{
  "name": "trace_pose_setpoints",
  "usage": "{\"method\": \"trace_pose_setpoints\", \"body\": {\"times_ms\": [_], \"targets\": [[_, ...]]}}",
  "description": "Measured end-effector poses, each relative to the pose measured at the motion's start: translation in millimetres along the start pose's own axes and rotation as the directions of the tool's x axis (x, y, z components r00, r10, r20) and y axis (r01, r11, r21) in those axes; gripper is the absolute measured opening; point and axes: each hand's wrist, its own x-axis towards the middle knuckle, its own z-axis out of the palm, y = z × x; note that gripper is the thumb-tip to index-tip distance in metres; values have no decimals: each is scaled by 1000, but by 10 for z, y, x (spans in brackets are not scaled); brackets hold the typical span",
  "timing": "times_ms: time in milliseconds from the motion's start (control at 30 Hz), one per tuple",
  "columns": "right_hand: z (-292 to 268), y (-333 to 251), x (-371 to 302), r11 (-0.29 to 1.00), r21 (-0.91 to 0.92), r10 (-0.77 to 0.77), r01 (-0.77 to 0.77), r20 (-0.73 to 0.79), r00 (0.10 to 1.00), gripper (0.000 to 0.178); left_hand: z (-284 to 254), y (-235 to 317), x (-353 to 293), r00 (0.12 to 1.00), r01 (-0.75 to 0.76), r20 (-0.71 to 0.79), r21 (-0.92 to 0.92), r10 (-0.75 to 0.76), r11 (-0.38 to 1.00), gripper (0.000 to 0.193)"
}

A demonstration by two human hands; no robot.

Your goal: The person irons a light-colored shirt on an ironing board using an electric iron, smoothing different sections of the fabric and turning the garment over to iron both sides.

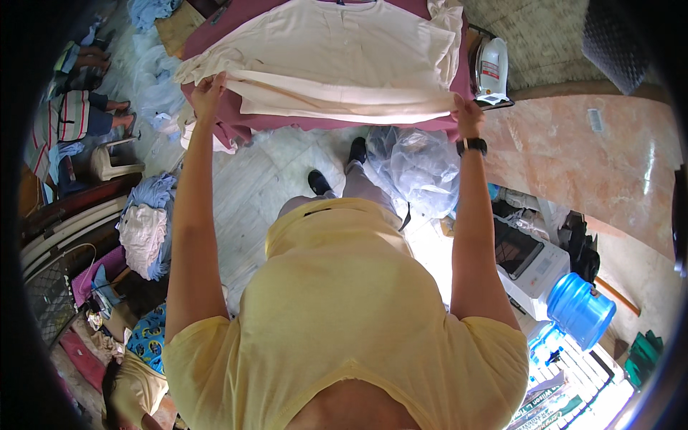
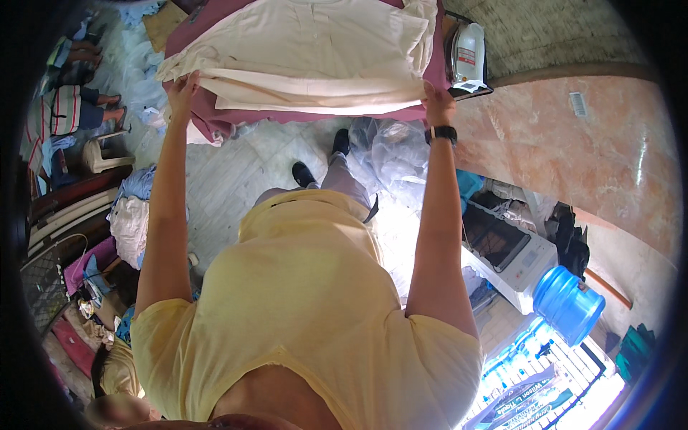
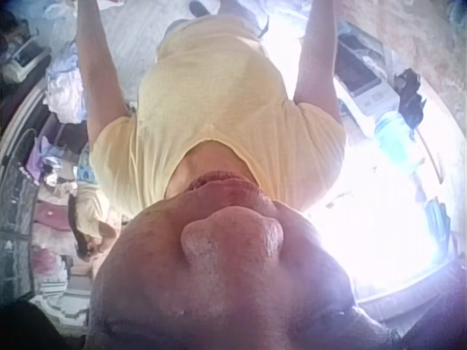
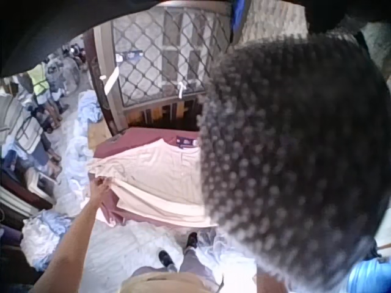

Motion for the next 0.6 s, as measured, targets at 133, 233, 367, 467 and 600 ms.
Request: {"method": "trace_pose_setpoints", "body": {"times_ms": [133,233,367,467,600], "targets": [[391,231,74,949,-276,-201,152,-158,967,34,452,-131,-140,894,-22,-254,798,369,602,40],[491,291,-156,982,-143,-153,123,-223,963,40,991,398,-630,781,-399,-49,728,623,557,39],[583,307,-392,969,-152,-231,193,-298,926,31,1916,636,-1197,653,-747,422,225,629,625,34],[755,-21,-577,943,-147,-323,299,-182,929,27,2559,773,-1377,653,-692,520,116,550,712,28],[984,-125,-553,949,-138,-298,284,-89,951,26,3180,819,-1391,733,-599,506,165,454,784,22]]}}
